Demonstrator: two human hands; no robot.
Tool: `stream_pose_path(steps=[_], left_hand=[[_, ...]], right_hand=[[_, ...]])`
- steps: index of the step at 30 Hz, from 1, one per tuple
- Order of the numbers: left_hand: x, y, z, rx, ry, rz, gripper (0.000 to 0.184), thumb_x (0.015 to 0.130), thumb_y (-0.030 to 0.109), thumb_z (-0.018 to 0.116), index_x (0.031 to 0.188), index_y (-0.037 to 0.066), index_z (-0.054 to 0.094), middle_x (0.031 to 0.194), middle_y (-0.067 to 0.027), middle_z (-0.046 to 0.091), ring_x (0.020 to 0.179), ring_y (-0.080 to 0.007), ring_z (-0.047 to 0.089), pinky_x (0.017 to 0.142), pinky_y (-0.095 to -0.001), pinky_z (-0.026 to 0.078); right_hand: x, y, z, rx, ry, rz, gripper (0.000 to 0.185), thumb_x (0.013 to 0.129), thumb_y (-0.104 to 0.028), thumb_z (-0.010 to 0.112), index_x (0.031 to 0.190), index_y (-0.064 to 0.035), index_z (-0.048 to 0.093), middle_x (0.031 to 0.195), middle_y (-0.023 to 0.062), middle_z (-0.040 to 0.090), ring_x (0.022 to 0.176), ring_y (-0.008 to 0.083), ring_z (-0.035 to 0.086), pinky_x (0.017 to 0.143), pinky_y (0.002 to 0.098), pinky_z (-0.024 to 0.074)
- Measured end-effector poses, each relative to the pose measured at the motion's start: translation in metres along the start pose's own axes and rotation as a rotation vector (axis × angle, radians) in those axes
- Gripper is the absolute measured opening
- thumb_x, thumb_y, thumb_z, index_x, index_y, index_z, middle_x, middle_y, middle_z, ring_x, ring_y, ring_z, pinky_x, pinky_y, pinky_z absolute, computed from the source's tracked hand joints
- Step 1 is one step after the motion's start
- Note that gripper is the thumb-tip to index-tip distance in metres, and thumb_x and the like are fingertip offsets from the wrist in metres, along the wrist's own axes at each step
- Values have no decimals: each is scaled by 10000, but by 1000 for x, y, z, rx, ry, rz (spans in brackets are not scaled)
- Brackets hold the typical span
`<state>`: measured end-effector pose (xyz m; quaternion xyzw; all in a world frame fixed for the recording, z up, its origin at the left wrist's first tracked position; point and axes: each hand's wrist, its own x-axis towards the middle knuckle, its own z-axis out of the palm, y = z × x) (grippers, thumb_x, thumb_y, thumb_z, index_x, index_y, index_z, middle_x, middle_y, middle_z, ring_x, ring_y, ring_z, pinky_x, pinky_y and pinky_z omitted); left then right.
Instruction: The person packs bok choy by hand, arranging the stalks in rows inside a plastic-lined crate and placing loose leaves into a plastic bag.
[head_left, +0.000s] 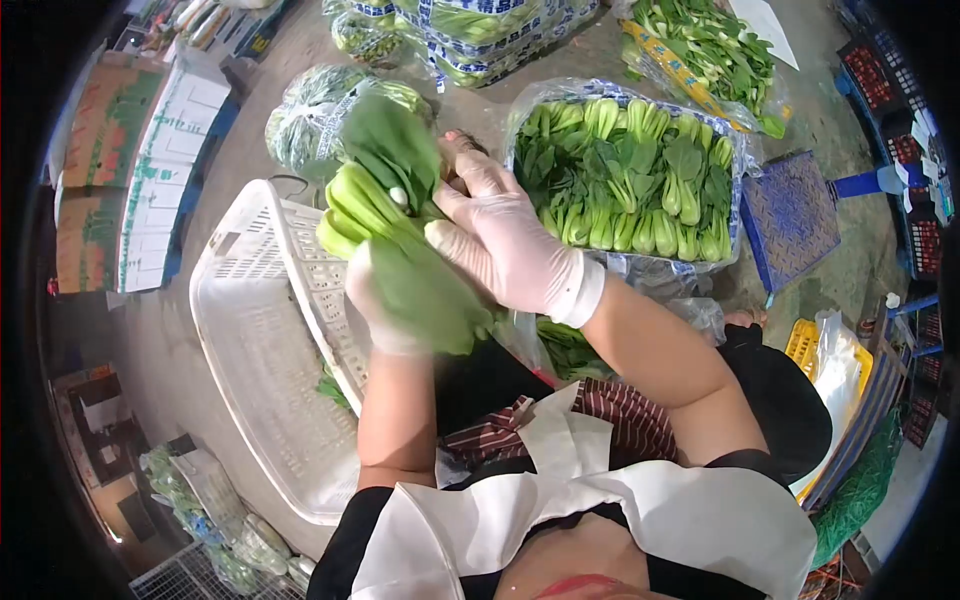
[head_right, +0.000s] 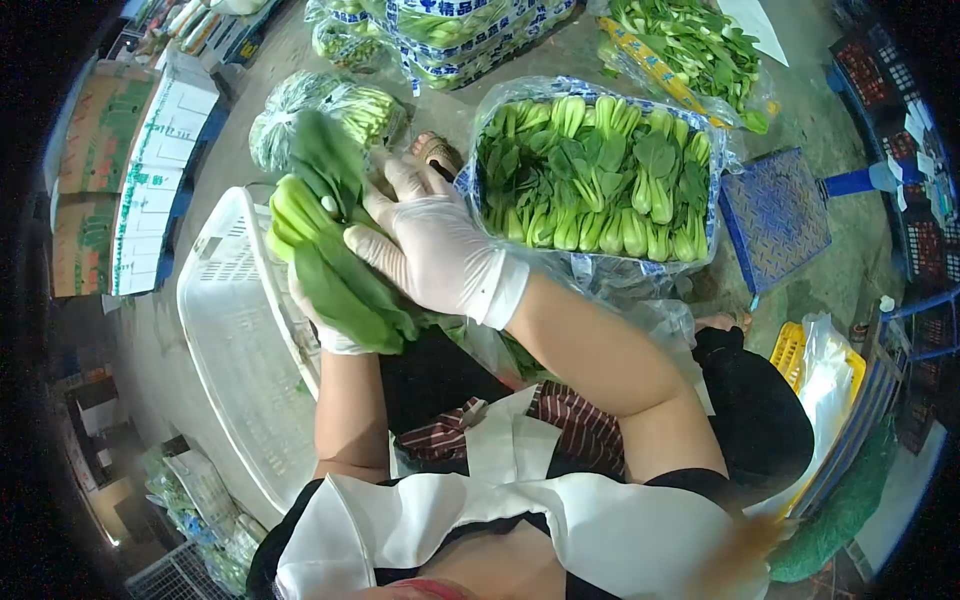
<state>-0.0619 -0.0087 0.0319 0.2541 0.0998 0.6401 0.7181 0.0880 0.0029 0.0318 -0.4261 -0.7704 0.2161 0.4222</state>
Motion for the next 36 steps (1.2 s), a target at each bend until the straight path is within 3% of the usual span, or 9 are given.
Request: stream_pose_path(steps=[5,7,8,12,18,20,23,28,36], left_hand=[[0,25,-1,-364,156,-74,411,941,444,457,1249,180,520,1248,-111,524,1136,-282,523,1040,-478,363],[-2,38,-7,-95,107,-6,391,961,423,454,1272,196,525,1274,-82,523,1157,-269,512,1086,-477,300],[-3,39,-3,-669,-35,-114,395,954,425,470,1285,222,541,1312,-68,517,1198,-251,487,1116,-473,248],[-7,39,19,-217,36,37,370,938,377,536,1257,195,582,1340,-52,513,1228,-227,467,1107,-450,254],[-4,79,-11,-347,-16,21,436,945,310,542,1275,27,517,1248,-139,537,1133,-246,509,1021,-412,375],[-7,117,-24,573,462,486,455,938,254,562,1294,-18,481,1259,-200,498,1154,-281,497,1014,-349,419],[-24,185,-31,-8,-86,138,506,897,317,539,1315,36,494,1291,-196,510,1191,-373,467,1056,-538,345],[-95,250,-59,670,848,529,687,824,409,580,1401,77,410,1355,-160,488,1215,-369,487,1006,-536,407],[-235,266,-184,865,1258,-183,547,795,291,711,1258,54,543,1218,-113,594,1053,-302,597,916,-438,499]], right_hand=[[-20,10,-6,944,-7,319,389,1045,-273,372,1274,-2,533,1093,87,631,967,143,595,912,300,464],[-29,10,3,865,-19,267,255,979,-105,490,1201,-5,563,1090,77,629,975,144,599,895,292,472],[-33,2,6,862,-17,270,247,945,-56,525,1183,-7,567,1090,73,628,980,142,598,894,291,472],[-39,-24,21,601,46,143,504,793,-107,718,1235,-13,497,1036,139,624,946,276,641,835,346,516],[-49,-9,-8,591,-211,131,214,895,-153,622,1078,-62,685,880,122,682,800,265,658,714,344,515],[-47,12,-40,647,-222,83,188,890,-143,626,1041,-58,700,829,105,669,745,226,641,667,325,502],[-41,73,-102,376,-108,51,220,854,-170,677,1052,-80,709,869,55,684,763,151,629,695,279,508],[-27,225,-222,-526,659,549,714,892,-475,577,1404,-8,403,1351,251,492,1285,346,457,1062,403,370],[-60,183,-132,-6,294,536,237,919,-184,616,1103,-51,685,1062,71,696,971,150,632,873,268,478]])
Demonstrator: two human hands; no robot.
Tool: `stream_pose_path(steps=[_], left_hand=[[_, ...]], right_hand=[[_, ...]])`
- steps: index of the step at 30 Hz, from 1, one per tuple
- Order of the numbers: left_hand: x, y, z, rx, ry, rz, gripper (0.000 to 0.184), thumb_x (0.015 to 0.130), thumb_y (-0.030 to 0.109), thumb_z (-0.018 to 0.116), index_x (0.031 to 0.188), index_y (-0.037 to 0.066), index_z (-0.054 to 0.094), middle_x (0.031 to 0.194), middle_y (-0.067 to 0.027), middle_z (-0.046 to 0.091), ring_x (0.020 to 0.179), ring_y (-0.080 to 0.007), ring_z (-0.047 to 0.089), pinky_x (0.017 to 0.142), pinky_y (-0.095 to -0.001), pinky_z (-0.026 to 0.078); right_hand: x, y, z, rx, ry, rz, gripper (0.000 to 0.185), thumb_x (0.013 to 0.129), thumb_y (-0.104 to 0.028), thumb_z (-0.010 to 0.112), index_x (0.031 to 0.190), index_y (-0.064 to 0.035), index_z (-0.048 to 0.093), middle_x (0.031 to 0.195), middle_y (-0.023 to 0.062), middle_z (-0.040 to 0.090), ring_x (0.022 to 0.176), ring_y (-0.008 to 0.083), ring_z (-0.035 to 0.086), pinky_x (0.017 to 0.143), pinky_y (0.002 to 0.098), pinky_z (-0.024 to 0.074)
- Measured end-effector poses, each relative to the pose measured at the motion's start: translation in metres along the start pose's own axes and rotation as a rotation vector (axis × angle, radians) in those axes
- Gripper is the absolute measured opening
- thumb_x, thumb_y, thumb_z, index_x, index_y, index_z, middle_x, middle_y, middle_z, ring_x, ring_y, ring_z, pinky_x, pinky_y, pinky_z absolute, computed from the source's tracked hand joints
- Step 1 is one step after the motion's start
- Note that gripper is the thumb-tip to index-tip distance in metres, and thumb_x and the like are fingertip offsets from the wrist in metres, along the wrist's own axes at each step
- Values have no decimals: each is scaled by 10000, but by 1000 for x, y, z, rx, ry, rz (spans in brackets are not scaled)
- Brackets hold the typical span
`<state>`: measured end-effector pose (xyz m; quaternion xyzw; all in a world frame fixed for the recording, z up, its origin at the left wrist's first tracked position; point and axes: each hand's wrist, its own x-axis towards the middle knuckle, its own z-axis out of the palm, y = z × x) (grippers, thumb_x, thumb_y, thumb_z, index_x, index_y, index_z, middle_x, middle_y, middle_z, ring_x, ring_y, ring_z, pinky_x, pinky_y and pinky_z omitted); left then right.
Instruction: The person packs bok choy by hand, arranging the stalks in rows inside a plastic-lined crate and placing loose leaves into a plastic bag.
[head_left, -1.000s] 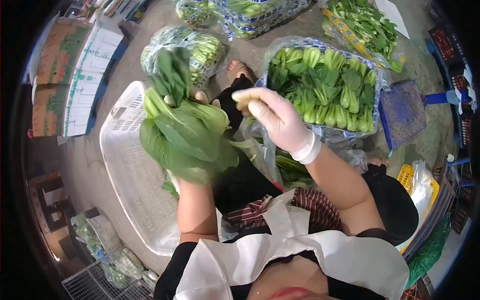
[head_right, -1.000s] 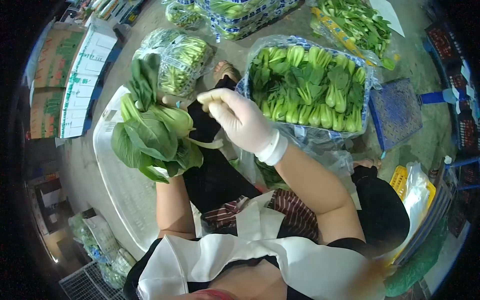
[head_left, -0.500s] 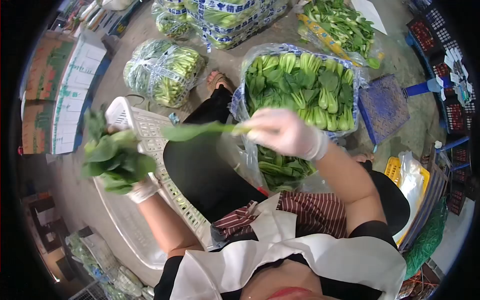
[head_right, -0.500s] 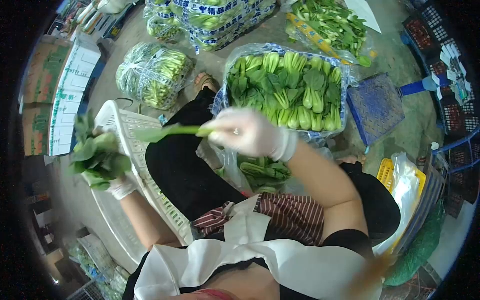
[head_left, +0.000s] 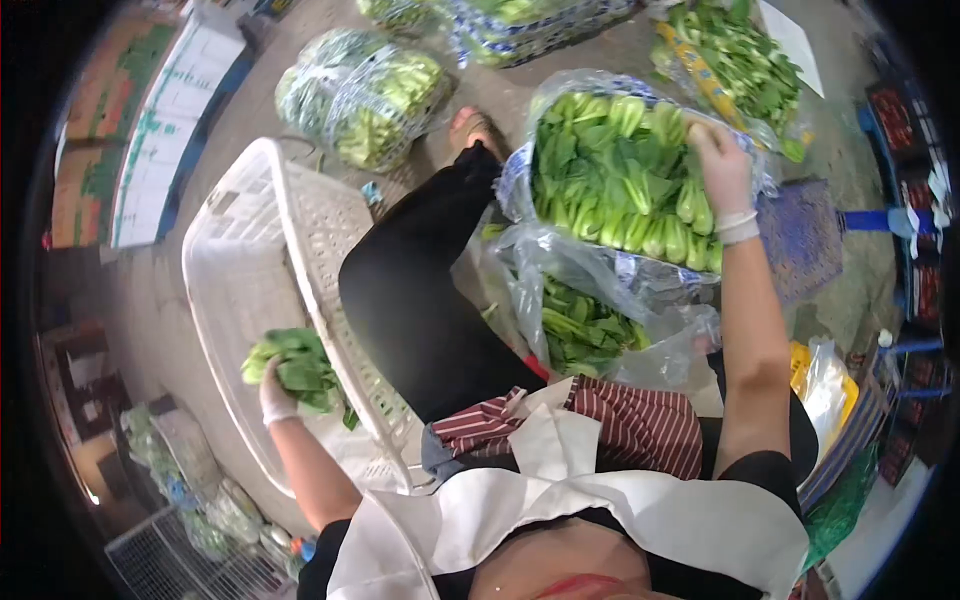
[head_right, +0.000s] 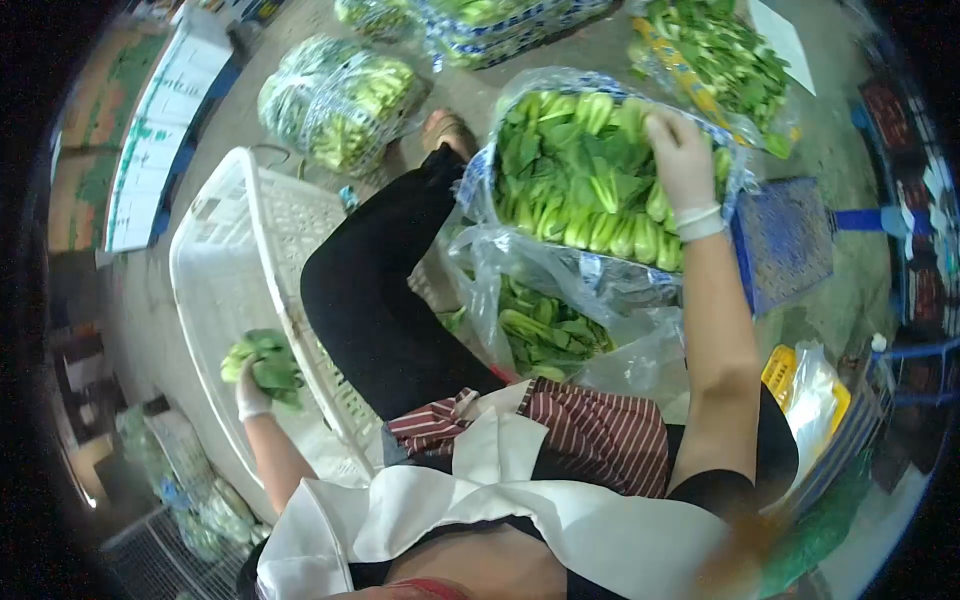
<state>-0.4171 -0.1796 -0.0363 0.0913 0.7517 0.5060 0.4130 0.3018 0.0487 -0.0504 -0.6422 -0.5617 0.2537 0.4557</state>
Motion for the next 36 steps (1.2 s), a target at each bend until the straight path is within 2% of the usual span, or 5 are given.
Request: stream_pose_path(steps=[5,12,22,30,36], left_hand=[[17,-4,36,1252,546,584,726,778,340,776,1312,-55,484,1389,-271,402,1336,-365,347,1123,-458,254],[-120,85,267,706,-4,1211,521,778,202,769,1249,89,578,1431,-175,384,1345,-322,358,1107,-438,296],[-109,46,378,537,-483,979,362,775,187,739,1080,16,646,1189,-188,565,1107,-323,557,968,-375,438],[-148,26,373,1472,-958,833,482,791,508,675,674,41,653,676,-177,606,651,-348,623,573,-423,487],[-177,-53,375,2051,-1075,820,749,790,540,638,1173,-98,552,779,-95,697,723,-266,693,601,-379,527]], right_hand=[[-59,-38,100,183,-512,-291,260,903,-100,569,1144,-90,667,1126,104,664,1042,234,620,947,334,472],[-139,-18,224,-532,-1532,-142,269,802,-167,538,939,-1,699,989,232,668,917,389,633,833,420,491],[-147,84,350,-1705,306,-770,464,943,-444,481,1309,-165,540,1335,59,522,1234,232,451,1071,370,335],[-98,-26,249,-845,-1011,-347,246,871,-208,511,877,-125,743,983,85,680,977,297,629,971,452,378],[-139,-36,94,-337,-482,-304,201,849,-216,615,993,-125,720,1062,153,635,982,342,590,859,452,457]])
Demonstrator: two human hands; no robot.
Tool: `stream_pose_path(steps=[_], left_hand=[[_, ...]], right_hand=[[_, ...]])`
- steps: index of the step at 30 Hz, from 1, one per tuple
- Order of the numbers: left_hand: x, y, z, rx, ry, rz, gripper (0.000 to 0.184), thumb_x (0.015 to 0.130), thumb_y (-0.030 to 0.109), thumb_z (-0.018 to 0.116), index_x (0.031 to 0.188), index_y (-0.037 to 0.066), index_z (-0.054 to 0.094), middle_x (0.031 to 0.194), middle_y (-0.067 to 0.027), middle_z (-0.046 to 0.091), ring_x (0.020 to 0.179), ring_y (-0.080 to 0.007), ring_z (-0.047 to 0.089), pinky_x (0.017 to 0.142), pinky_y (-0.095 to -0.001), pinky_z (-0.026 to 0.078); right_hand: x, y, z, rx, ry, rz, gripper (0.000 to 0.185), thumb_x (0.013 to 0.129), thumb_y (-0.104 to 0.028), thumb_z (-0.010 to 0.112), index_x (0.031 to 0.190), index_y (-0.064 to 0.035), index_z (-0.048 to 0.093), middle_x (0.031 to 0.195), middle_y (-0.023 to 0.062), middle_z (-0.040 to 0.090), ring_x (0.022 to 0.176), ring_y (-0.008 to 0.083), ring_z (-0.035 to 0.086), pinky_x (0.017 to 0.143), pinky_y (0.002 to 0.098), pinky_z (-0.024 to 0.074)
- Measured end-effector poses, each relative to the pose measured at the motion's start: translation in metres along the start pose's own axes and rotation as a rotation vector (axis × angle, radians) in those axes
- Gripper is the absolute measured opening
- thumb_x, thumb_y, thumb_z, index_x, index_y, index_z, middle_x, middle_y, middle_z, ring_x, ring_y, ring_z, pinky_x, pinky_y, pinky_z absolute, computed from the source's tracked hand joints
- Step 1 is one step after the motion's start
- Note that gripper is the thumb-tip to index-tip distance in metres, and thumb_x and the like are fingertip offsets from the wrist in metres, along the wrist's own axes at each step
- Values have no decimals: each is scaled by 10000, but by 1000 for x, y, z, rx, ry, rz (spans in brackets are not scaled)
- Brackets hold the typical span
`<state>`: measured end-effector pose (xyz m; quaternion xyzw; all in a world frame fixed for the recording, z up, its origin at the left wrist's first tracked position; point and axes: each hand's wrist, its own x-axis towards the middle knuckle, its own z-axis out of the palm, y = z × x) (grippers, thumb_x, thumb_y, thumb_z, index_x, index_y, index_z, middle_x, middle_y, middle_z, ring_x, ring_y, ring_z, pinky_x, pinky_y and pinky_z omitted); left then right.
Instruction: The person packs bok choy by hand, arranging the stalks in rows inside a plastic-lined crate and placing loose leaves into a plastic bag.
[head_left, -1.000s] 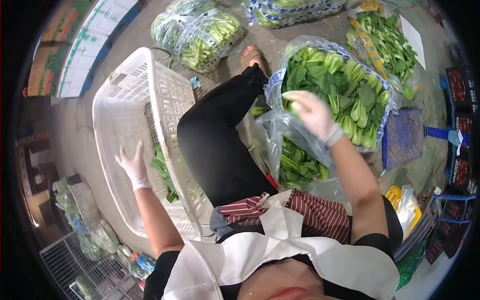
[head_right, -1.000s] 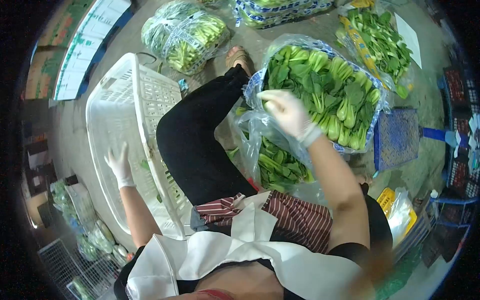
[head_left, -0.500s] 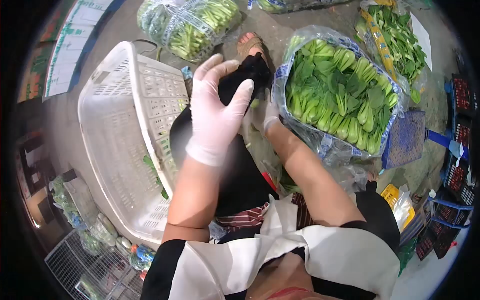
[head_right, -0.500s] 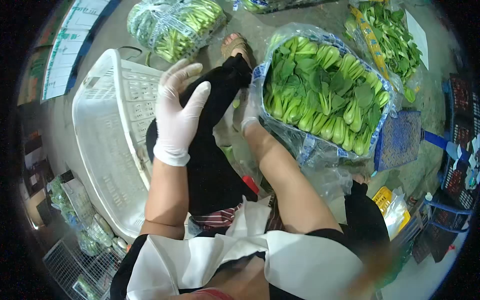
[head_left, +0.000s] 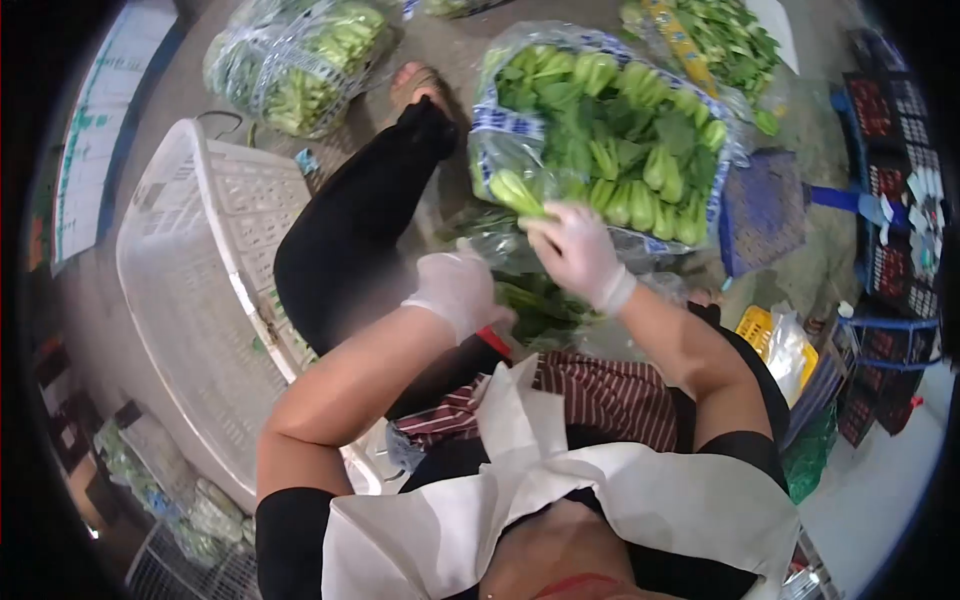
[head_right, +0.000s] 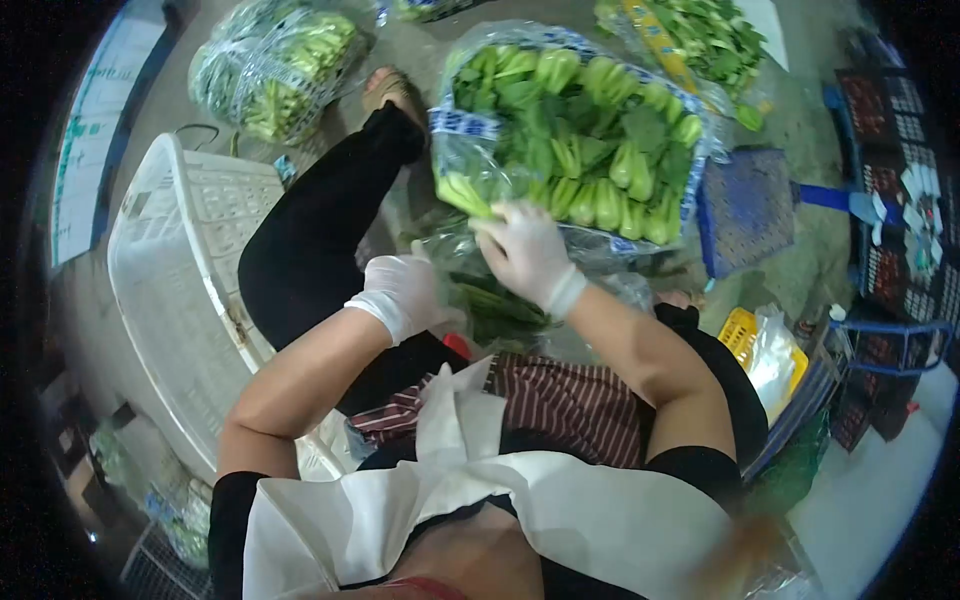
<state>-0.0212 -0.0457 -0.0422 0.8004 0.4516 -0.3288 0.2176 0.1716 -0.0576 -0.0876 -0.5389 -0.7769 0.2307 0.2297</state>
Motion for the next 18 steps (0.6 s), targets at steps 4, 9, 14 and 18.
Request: stream_pose_path(steps=[4,9,14,18], left_hand=[[3,-1,-5,-3,-22,76,549,822,185,570,1288,-95,493,861,-143,715,791,-293,706,652,-395,547],[-7,5,-23,-201,76,145,267,722,105,598,957,-1,667,839,-208,682,836,-364,674,707,-407,537],[1,-17,-40,-1003,196,346,342,692,11,633,1034,5,641,737,-27,582,644,-123,544,632,-252,461],[2,-5,-50,-1511,29,188,274,712,-42,596,981,-4,628,747,2,542,655,-81,509,626,-218,437]], right_hand=[[-96,15,-3,263,-244,120,255,888,-301,574,1053,-170,718,1176,113,620,1128,333,537,990,450,380],[-108,40,-23,365,-331,314,246,886,-326,599,851,-112,716,1029,124,661,980,293,618,856,408,476],[-31,113,-20,93,122,414,251,879,-287,592,1007,-81,657,1027,168,633,895,360,618,757,419,499],[21,125,-8,-251,57,658,442,848,-292,634,1222,-63,585,1097,185,621,1028,330,620,858,422,502]])
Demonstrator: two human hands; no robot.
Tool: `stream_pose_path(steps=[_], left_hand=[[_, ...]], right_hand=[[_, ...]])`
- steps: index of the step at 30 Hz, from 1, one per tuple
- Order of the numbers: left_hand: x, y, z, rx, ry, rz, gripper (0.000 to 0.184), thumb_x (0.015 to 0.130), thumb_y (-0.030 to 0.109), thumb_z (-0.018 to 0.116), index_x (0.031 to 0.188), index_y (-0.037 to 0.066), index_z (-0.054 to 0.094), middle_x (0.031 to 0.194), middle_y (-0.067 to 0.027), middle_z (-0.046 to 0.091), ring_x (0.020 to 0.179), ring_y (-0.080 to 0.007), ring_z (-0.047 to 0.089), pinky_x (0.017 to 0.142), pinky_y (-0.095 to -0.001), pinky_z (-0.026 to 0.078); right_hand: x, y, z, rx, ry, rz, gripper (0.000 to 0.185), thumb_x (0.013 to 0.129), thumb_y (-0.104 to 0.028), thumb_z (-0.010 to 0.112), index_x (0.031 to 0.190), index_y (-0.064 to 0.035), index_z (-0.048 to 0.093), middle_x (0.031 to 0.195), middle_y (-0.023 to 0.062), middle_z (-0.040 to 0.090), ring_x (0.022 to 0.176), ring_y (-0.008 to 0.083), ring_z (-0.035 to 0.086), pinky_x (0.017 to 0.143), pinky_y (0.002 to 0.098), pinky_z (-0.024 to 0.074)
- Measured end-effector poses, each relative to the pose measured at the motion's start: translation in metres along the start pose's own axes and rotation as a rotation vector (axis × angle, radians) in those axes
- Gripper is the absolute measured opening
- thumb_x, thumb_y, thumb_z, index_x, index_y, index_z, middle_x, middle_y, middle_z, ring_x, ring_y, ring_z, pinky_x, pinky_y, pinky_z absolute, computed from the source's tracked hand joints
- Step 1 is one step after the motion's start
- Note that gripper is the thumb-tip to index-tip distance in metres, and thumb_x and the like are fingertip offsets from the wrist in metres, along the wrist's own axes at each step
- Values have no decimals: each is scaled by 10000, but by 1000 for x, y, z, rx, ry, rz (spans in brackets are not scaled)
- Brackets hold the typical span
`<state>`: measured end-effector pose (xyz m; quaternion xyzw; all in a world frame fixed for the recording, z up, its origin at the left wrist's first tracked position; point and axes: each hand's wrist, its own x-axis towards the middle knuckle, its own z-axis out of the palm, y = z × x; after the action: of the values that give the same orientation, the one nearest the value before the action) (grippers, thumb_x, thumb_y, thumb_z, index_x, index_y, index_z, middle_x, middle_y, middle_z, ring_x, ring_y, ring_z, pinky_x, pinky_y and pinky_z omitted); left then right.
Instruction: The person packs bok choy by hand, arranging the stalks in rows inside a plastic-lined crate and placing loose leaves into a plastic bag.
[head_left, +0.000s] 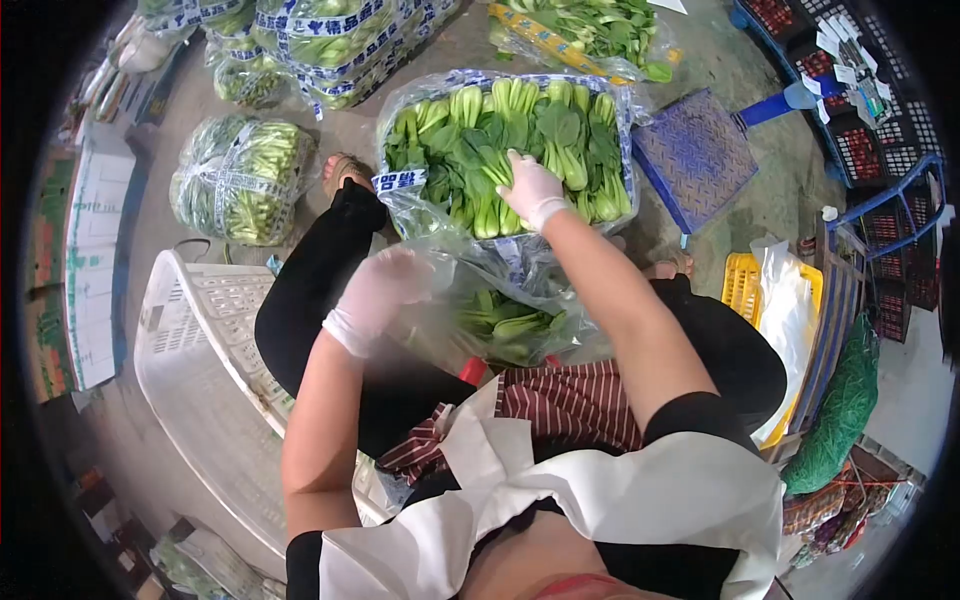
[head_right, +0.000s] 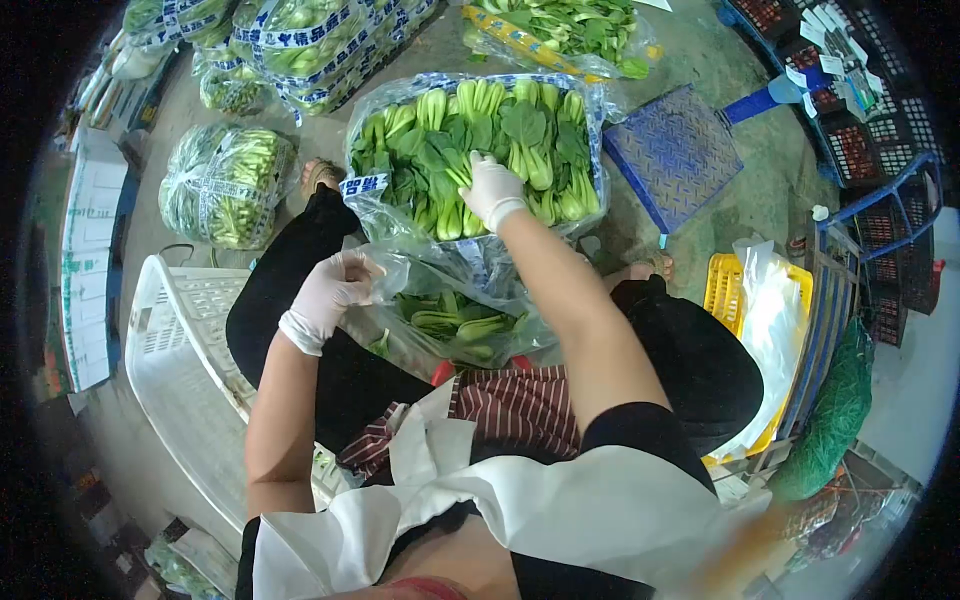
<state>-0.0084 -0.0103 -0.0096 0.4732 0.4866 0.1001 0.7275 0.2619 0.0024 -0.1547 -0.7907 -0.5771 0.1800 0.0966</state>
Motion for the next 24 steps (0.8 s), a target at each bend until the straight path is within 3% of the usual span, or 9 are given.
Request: stream_pose_path(steps=[3,6,9,11,12,14,17,19,24], left_hand=[[-7,-8,6,-60,94,-84,292,726,-54,552,1004,12,612,828,-15,577,651,-80,503,619,-215,428],[-3,-37,1,49,119,88,234,815,-12,484,1031,-18,574,866,-39,588,641,-129,534,606,-264,453],[2,-20,4,706,58,128,270,810,91,574,1049,-35,576,884,-86,633,728,-166,606,664,-314,496],[4,-11,8,964,-110,237,319,761,179,653,1008,-21,626,831,-167,680,796,-264,681,726,-378,524],[3,-9,10,962,-117,245,319,761,179,653,1008,-21,626,831,-167,680,796,-264,681,726,-378,524],[-6,-6,11,1200,31,147,238,784,184,626,925,-3,672,851,-231,676,826,-361,677,749,-417,529],[-3,-13,13,1092,235,83,210,821,165,580,885,0,692,864,-254,656,849,-394,651,760,-446,523],[5,-23,6,1034,291,185,218,834,168,574,900,-5,689,843,-248,660,831,-391,656,748,-441,523],[14,-24,-3,750,402,183,334,872,291,572,980,-6,678,909,-246,661,875,-388,648,794,-434,508]], right_hand=[[8,-6,0,-58,-84,9,402,811,-231,630,1190,-97,610,1133,162,619,1013,318,626,838,427,511],[-15,-4,-10,498,106,-83,370,805,-225,639,1139,-65,626,1074,163,639,959,303,640,815,377,515],[-72,-4,-23,764,23,-237,361,830,-240,650,1131,-44,614,1032,151,646,919,269,642,804,346,507],[-108,-9,-51,626,-437,-392,417,843,-282,643,1187,-48,609,1107,153,649,900,259,637,814,348,511],[-122,-5,-48,539,-404,-552,437,840,-326,658,1197,-76,627,1106,145,663,864,222,638,803,339,510],[-118,7,-56,571,-704,-413,453,829,-364,678,1201,-109,641,1084,138,676,845,194,642,799,325,512],[-64,51,-19,606,-304,-135,457,830,-414,663,1154,-93,645,1002,110,659,920,217,631,818,363,511],[-22,68,-22,41,103,-52,589,811,-444,664,1253,-65,568,1175,138,597,1056,283,586,870,402,493],[20,55,-26,-100,-95,362,749,740,-445,710,1294,9,489,1323,228,476,1167,397,526,956,439,471]])
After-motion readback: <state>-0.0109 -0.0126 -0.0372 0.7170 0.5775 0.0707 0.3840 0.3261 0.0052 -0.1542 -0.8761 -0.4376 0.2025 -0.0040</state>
